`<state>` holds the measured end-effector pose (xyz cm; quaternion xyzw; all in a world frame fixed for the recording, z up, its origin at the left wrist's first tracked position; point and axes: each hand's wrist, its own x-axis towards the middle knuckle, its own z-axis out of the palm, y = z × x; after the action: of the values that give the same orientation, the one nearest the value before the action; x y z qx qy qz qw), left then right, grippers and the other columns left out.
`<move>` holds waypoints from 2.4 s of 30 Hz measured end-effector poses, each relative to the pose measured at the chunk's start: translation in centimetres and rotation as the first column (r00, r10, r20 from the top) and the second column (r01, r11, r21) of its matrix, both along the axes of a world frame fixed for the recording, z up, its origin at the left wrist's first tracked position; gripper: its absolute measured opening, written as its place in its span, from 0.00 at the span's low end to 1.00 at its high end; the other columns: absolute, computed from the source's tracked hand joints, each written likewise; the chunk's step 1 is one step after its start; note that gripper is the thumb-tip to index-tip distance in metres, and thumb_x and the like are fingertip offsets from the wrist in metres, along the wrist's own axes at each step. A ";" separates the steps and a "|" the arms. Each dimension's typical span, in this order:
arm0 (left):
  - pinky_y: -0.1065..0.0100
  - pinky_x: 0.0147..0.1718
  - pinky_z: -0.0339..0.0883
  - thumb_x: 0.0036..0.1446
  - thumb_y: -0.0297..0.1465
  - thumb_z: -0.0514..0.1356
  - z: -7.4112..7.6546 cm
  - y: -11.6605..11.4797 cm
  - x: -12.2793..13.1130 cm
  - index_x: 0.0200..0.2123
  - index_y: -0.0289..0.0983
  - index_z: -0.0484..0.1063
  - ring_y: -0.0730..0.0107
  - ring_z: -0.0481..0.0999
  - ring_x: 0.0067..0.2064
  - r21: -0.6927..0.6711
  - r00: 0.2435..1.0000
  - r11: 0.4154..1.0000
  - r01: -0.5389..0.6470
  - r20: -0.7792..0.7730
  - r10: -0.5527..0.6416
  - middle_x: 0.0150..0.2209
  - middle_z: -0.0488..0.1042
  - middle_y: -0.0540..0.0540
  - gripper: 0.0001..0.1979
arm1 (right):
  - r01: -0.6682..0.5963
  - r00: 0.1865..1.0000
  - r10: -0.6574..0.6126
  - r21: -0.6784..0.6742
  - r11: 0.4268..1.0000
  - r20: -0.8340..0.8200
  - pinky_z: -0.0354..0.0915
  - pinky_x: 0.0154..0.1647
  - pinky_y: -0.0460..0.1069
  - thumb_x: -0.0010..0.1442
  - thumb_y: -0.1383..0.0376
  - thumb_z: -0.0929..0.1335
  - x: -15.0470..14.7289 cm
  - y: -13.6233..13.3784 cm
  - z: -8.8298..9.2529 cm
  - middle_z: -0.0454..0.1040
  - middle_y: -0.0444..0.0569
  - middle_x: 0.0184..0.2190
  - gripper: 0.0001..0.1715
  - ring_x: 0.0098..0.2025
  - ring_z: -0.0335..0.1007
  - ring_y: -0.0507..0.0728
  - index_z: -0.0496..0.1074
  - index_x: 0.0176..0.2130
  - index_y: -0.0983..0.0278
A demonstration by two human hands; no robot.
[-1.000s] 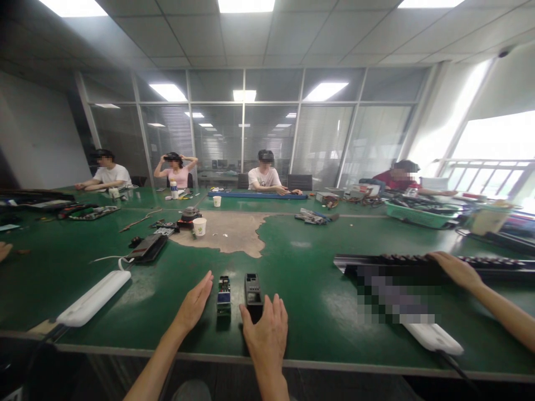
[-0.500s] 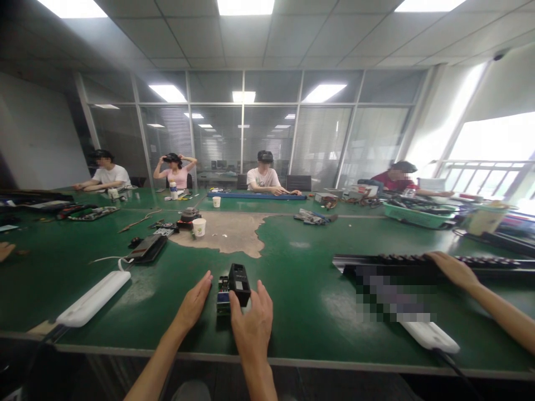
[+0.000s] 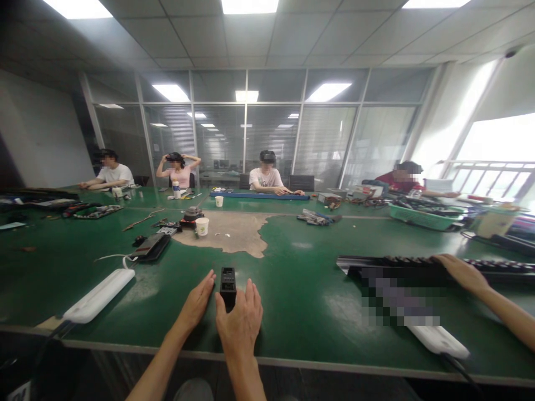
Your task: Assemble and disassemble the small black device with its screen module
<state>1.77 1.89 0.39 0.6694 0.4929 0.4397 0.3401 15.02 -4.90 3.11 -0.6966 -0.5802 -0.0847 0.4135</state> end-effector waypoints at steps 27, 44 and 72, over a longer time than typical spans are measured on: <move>0.59 0.64 0.47 0.62 0.52 0.44 -0.4 0.3 -0.1 0.63 0.35 0.56 0.61 0.56 0.65 0.012 1.000 1.000 0.010 -0.009 -0.010 0.63 0.59 0.41 0.34 | 0.037 0.997 -0.022 -0.193 0.981 0.079 0.52 0.57 0.60 0.58 0.47 0.61 -0.6 -0.6 -2.3 0.63 0.63 0.58 0.31 0.61 0.54 0.68 0.73 0.46 0.68; 0.60 0.65 0.44 0.62 0.50 0.45 0.1 0.0 -0.1 0.61 0.36 0.60 0.62 0.54 0.65 0.026 1.000 1.000 -0.001 0.014 0.000 0.63 0.58 0.43 0.32 | -0.069 0.991 0.072 0.033 0.997 -0.112 0.55 0.58 0.57 0.58 0.45 0.63 2.4 0.0 0.4 0.67 0.62 0.54 0.32 0.58 0.60 0.64 0.73 0.46 0.68; 0.60 0.64 0.45 0.62 0.52 0.44 0.6 -0.5 0.1 0.62 0.36 0.57 0.62 0.56 0.65 -0.001 1.000 1.000 -0.002 0.003 0.002 0.62 0.60 0.42 0.34 | 0.136 0.986 -0.130 -0.053 0.989 0.108 0.53 0.59 0.60 0.54 0.43 0.64 7.3 -0.2 -5.0 0.61 0.72 0.57 0.44 0.60 0.54 0.71 0.69 0.51 0.80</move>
<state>1.86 1.42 0.97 0.6681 0.4933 0.4406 0.3408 22.37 -5.05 -1.90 -0.7405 -0.5555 -0.1311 0.3548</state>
